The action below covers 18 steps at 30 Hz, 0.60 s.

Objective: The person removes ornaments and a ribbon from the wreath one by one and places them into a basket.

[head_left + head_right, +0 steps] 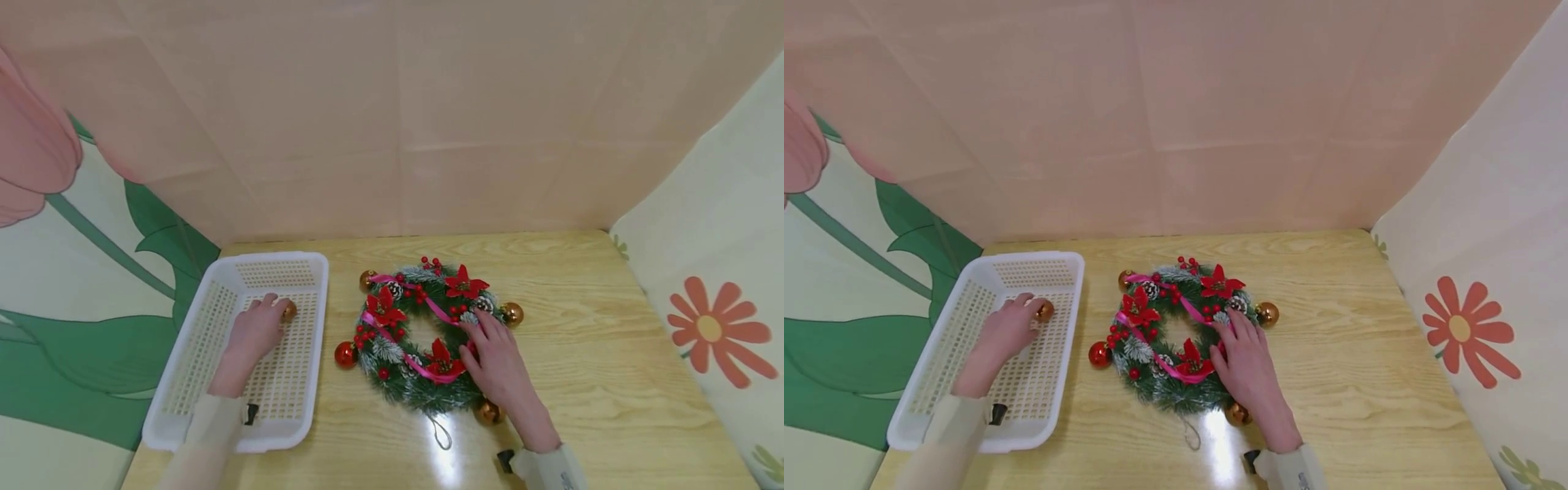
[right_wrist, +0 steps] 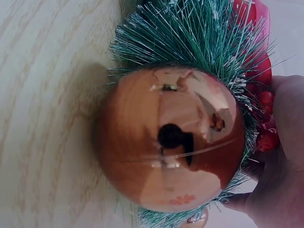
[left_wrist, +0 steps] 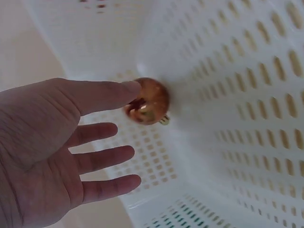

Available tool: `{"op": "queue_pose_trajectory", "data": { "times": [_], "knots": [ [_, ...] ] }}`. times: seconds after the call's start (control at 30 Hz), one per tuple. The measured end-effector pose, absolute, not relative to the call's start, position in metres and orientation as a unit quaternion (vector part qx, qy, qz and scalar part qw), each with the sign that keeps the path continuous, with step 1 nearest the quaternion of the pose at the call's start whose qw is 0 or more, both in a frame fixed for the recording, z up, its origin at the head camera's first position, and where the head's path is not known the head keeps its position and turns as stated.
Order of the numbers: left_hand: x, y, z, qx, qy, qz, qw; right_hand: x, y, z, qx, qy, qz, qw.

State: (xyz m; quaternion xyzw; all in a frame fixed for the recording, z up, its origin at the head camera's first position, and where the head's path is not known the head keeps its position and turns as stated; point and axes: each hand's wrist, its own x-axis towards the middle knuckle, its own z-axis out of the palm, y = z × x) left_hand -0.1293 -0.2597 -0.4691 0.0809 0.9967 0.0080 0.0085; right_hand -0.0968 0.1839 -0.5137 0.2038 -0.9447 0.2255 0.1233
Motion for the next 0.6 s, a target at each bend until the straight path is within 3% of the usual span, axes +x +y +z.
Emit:
{"op": "queue_pose_trajectory", "data": {
  "times": [0.4,0.6],
  "knots": [
    [-0.094,-0.215,-0.409,0.112,0.987,0.015,-0.113,-0.095,0.185,-0.518,0.21,-0.939,0.235,0.138],
    [-0.067,-0.181,-0.382,0.143,0.979,0.028,-0.144,-0.098,0.186,-0.519,0.209,-0.939,0.235,0.14]
  ]
}}
